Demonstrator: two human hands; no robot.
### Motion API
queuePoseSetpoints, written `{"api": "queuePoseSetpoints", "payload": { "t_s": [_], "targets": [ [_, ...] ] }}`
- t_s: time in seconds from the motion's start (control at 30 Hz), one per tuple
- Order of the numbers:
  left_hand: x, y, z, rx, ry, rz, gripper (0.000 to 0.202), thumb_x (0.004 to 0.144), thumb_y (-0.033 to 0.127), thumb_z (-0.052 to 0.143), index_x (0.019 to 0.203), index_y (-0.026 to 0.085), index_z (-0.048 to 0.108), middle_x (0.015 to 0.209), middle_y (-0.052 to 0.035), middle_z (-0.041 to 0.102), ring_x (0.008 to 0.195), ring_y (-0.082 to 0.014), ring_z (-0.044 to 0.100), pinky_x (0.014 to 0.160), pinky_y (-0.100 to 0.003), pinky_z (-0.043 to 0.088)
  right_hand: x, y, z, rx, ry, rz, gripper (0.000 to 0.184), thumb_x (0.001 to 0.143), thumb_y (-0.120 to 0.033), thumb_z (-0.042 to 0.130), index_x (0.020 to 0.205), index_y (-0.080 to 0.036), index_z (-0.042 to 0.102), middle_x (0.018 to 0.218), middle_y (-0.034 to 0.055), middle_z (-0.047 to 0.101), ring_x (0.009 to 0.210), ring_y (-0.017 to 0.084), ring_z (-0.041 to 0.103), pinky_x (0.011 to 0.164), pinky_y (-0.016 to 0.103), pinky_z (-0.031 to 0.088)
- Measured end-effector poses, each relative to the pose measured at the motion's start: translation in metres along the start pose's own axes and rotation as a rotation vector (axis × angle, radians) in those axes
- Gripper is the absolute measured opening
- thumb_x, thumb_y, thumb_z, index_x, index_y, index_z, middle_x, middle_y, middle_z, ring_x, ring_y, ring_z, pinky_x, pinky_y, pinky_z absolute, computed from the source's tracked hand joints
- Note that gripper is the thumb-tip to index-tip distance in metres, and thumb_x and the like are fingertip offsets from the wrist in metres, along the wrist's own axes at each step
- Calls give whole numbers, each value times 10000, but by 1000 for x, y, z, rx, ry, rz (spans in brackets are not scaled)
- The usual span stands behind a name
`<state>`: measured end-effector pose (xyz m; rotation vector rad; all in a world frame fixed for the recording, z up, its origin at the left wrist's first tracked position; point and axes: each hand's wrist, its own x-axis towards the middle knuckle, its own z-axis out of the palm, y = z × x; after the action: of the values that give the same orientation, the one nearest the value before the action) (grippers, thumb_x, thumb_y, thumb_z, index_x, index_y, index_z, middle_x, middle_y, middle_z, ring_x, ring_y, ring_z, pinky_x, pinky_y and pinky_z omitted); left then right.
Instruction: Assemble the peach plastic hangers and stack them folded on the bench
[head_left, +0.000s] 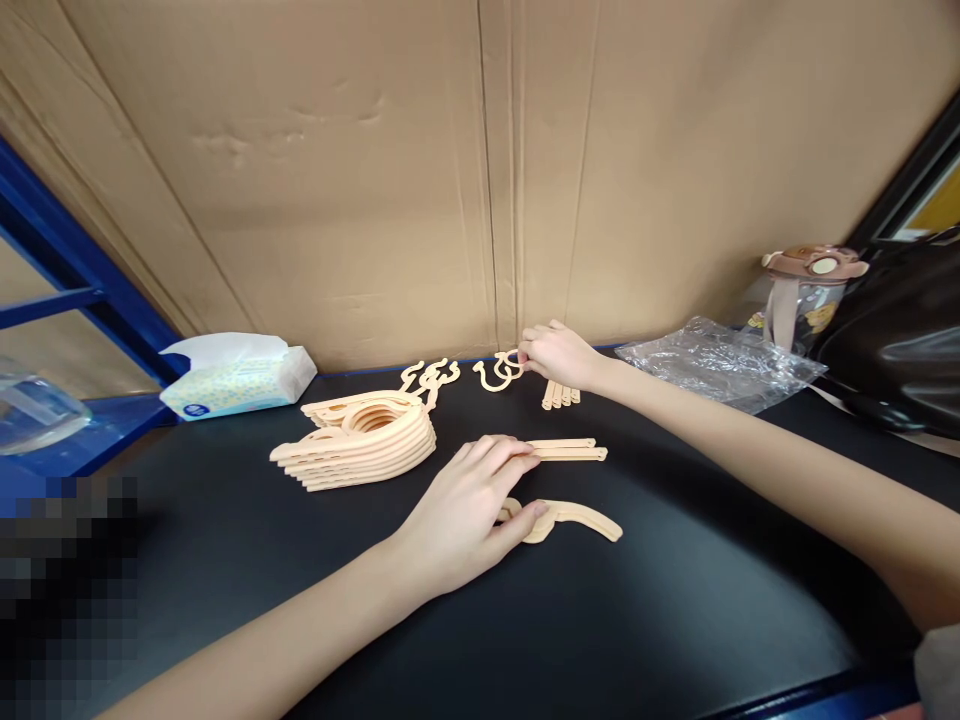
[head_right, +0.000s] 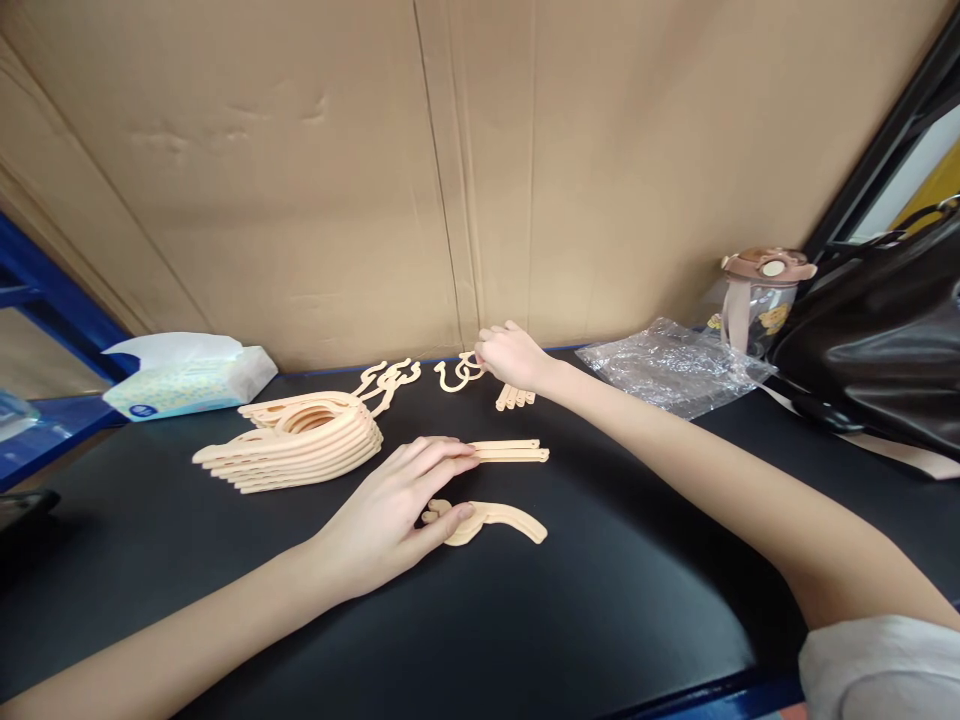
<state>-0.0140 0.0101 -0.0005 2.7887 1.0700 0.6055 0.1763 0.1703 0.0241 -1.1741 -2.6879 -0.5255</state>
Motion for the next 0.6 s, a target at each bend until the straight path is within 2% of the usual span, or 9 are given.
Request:
{"api": "queuePoseSetpoints", "payload": {
  "t_s": [0.17, 0.37, 0.5, 0.6],
  "targets": [
    [-1, 1, -1, -4, 11, -5, 326, 945, 347, 478, 1200, 160, 558, 1219, -79, 580, 1145, -235, 500, 952, -391, 433, -21, -4, -28, -6, 97, -19, 238, 968, -220, 425, 924, -138, 645, 936, 84, 620, 933, 208, 548, 759, 305, 269],
    [0, 2, -2, -11, 26, -17, 297, 973, 307, 415, 1201, 168, 546, 1214, -74, 581, 1124, -222, 505, 924, -375, 435, -74, -23, -58, 62, 247, -119, 223, 965, -209, 432, 878, -141, 626, 876, 56, 612, 831, 175, 540, 728, 295, 301],
    [-1, 1, 0, 13, 76, -17, 298, 969, 305, 419, 1211, 168, 527, 1209, -74, 584, 1124, -223, 504, 915, -370, 429, -105, -47, -64, 240, 216, -150, 211, 966, -237, 441, 904, -168, 630, 868, 38, 613, 815, 165, 535, 766, 300, 340],
    [-1, 0, -1, 55, 142, -32, 269, 967, 314, 412, 1147, 177, 558, 1166, -70, 608, 1126, -239, 503, 942, -401, 394, -116, -64, -64, 280, 162, -176, 220, 967, -216, 424, 893, -167, 626, 849, 37, 600, 799, 163, 533, 771, 307, 359]
  ]
}}
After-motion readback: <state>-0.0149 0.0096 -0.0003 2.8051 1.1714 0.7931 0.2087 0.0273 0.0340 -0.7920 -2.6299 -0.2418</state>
